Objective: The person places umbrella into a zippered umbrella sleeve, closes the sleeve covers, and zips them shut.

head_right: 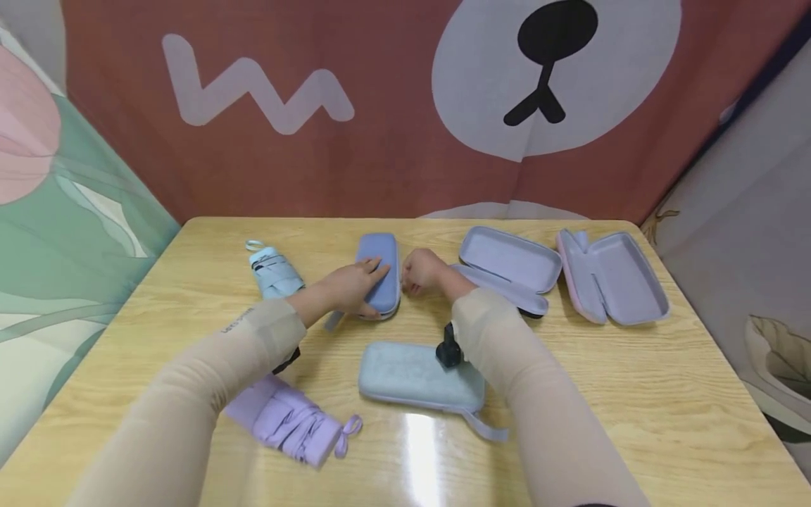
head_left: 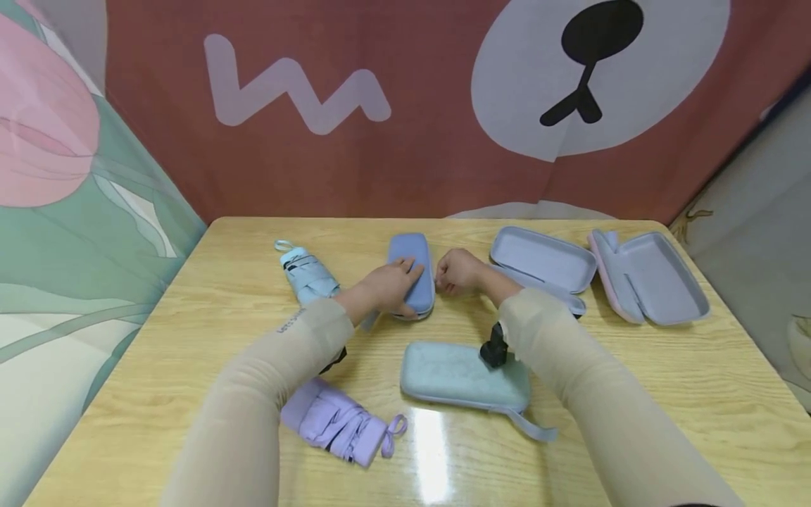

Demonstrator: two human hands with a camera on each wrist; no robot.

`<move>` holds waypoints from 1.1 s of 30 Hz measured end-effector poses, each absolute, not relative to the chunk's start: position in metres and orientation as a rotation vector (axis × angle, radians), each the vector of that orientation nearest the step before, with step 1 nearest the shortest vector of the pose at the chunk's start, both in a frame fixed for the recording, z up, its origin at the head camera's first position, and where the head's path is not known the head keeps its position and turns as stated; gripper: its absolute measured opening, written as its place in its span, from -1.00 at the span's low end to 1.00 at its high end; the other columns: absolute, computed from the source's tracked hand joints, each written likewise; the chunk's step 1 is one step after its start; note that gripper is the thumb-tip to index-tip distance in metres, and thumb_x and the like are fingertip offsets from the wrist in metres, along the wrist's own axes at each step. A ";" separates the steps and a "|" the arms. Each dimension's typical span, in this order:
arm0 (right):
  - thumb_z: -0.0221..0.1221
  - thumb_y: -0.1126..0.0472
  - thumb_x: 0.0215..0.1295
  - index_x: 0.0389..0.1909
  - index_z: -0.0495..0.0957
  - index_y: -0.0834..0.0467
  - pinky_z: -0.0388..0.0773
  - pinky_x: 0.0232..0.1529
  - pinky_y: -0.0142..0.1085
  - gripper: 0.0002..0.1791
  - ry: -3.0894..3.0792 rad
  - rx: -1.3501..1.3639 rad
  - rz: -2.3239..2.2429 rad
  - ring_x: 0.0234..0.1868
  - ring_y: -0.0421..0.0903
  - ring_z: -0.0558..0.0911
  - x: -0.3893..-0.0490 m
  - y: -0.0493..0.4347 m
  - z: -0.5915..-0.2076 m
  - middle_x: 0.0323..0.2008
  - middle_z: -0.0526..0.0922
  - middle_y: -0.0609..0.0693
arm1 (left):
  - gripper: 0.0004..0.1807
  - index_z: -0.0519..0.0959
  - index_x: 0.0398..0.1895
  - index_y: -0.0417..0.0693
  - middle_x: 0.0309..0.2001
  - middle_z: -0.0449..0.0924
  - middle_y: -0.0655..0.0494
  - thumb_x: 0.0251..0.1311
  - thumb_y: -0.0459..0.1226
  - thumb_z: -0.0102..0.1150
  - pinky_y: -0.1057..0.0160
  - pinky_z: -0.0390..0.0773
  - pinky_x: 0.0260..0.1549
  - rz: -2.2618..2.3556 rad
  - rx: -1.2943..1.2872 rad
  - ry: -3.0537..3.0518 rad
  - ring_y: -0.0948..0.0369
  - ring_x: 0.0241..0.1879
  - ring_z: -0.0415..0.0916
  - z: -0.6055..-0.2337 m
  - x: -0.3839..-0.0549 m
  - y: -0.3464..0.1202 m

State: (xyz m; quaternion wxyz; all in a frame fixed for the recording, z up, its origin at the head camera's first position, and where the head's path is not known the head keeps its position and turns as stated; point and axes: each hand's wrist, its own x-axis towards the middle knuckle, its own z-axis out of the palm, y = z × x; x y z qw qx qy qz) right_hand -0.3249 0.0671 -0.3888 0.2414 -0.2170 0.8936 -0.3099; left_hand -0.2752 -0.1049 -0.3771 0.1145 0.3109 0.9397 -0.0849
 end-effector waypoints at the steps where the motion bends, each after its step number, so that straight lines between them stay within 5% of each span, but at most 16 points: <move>1: 0.09 0.44 0.05 -0.55 0.57 0.35 0.51 -0.50 -0.26 -0.90 2.429 -0.595 -0.849 -0.55 -0.02 0.57 -0.324 0.068 -0.389 -0.60 0.58 0.11 | 0.02 -0.05 0.30 -0.17 0.27 -0.07 -0.20 -0.12 0.23 0.06 0.15 0.15 0.09 -0.256 0.894 2.768 -0.05 0.22 -0.06 -0.378 -0.276 -0.103; 7: 0.10 0.47 0.02 -0.58 0.53 0.36 0.53 -0.46 -0.23 -0.91 2.349 -0.593 -0.865 -0.55 -0.03 0.58 -0.319 0.069 -0.390 -0.60 0.58 0.10 | 0.00 -0.02 0.29 -0.19 0.22 0.01 -0.27 -0.10 0.25 0.00 0.12 0.24 0.03 -0.293 0.762 2.820 -0.10 0.17 0.04 -0.380 -0.279 -0.097; 14: 0.06 0.47 0.06 -0.56 0.54 0.36 0.53 -0.45 -0.25 -0.89 2.295 -0.583 -0.830 -0.56 -0.07 0.59 -0.315 0.071 -0.387 -0.57 0.59 0.09 | -0.14 0.06 0.29 0.16 0.16 0.07 -0.26 -0.10 0.24 0.02 0.11 0.39 -0.16 -0.298 0.690 2.821 -0.08 0.07 0.14 -0.378 -0.282 -0.092; 25: 0.02 0.48 0.08 -0.54 0.53 0.38 0.53 -0.47 -0.25 -0.87 2.388 -0.637 -0.732 -0.51 -0.01 0.60 -0.315 0.078 -0.383 -0.47 0.59 0.11 | -0.05 -0.03 0.32 0.11 0.32 -0.21 -0.02 -0.13 0.30 -0.05 -0.02 0.07 0.09 -0.171 0.754 2.758 -0.03 0.27 -0.26 -0.380 -0.284 -0.099; 33: -0.02 0.53 0.03 -0.56 0.54 0.40 0.53 -0.48 -0.26 -0.84 2.441 -0.619 -0.716 -0.54 -0.01 0.59 -0.315 0.078 -0.381 -0.54 0.59 0.15 | -0.10 0.01 0.31 0.12 0.31 -0.16 -0.03 -0.10 0.32 -0.12 0.00 0.03 0.11 -0.051 0.770 2.737 0.00 0.27 -0.24 -0.377 -0.284 -0.108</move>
